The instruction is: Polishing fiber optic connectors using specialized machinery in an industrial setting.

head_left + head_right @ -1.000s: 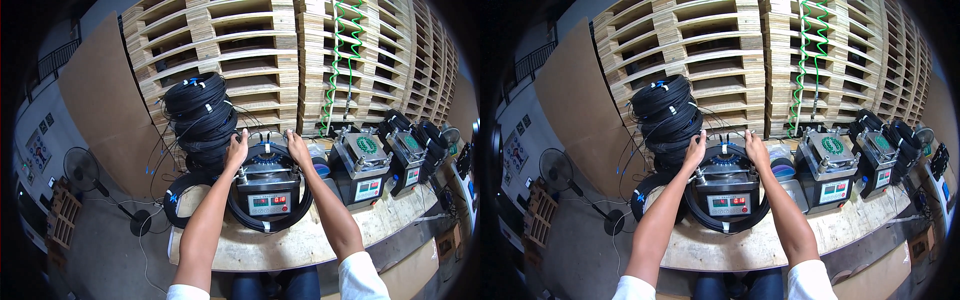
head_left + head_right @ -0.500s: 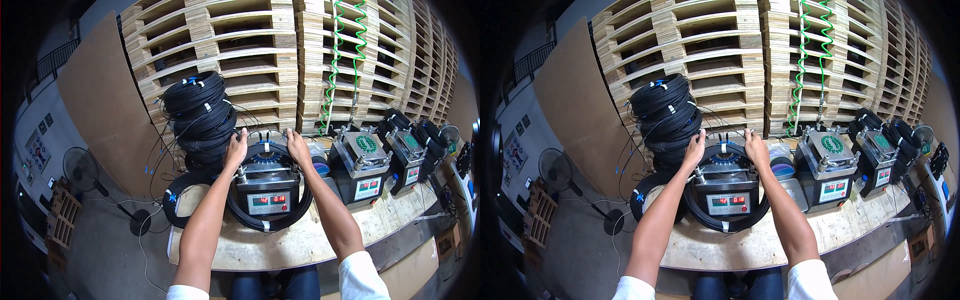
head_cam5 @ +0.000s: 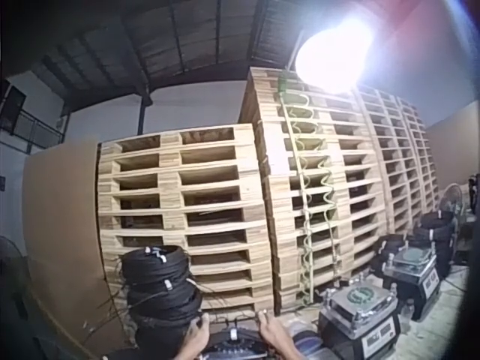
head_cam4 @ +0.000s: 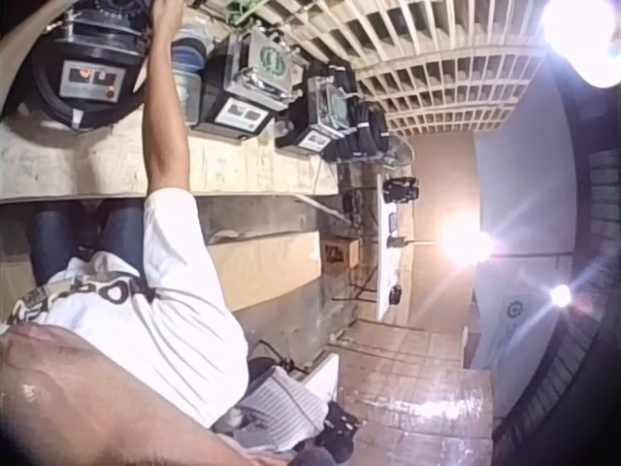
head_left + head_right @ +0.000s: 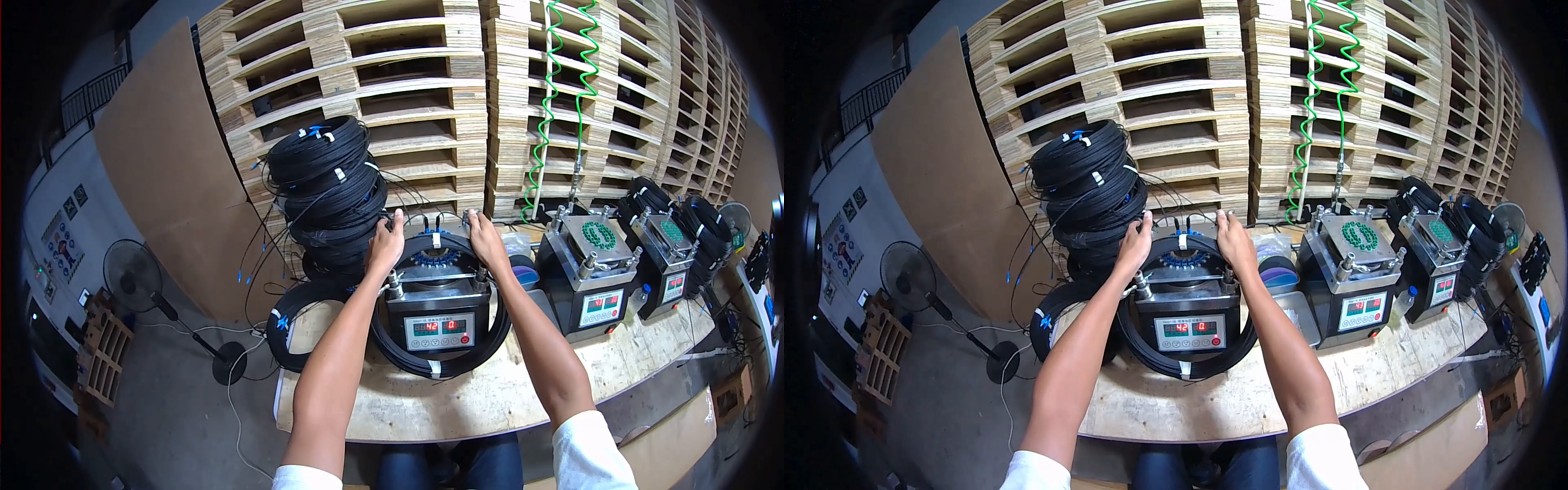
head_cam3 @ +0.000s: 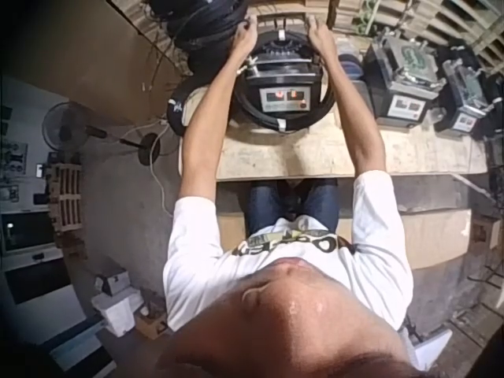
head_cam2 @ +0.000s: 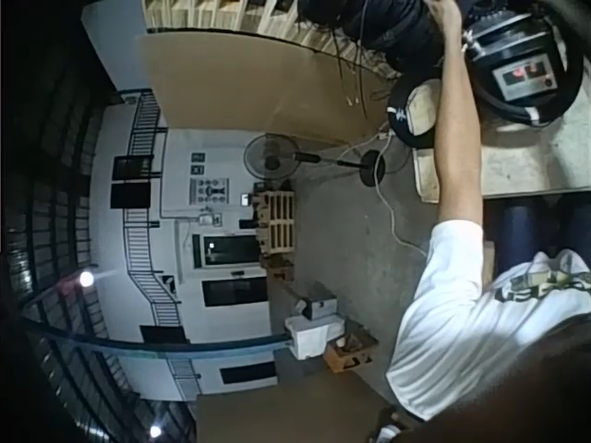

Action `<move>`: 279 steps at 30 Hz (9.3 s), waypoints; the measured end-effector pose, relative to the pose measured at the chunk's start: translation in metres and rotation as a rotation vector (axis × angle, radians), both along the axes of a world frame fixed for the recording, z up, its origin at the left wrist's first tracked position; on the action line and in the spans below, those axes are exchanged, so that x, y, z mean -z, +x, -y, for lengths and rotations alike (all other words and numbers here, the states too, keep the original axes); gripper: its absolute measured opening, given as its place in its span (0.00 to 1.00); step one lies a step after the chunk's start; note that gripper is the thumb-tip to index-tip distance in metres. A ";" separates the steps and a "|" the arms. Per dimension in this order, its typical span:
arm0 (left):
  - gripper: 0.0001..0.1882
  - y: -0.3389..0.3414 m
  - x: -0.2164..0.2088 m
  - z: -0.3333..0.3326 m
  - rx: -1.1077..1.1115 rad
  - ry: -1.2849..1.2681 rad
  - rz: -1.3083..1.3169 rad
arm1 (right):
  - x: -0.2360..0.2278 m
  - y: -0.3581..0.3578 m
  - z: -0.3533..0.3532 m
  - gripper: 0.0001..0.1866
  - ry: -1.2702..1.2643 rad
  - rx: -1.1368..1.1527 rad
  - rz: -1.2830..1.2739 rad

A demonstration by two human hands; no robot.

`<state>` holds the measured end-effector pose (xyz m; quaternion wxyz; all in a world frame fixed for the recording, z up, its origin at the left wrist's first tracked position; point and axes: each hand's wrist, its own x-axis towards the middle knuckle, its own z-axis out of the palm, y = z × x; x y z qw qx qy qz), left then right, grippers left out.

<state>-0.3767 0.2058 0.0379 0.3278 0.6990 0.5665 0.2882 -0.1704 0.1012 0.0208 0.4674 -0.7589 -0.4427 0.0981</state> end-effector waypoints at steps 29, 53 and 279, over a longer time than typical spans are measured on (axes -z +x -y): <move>0.49 -0.003 0.002 -0.004 0.004 -0.033 0.013 | -0.008 -0.007 0.006 0.34 -0.026 -0.001 0.018; 0.45 -0.003 -0.005 0.006 -0.006 0.044 0.022 | 0.003 0.001 -0.002 0.34 0.012 0.020 0.007; 0.48 -0.004 0.004 -0.006 -0.010 0.010 0.020 | 0.017 0.010 -0.008 0.29 0.210 -0.102 0.021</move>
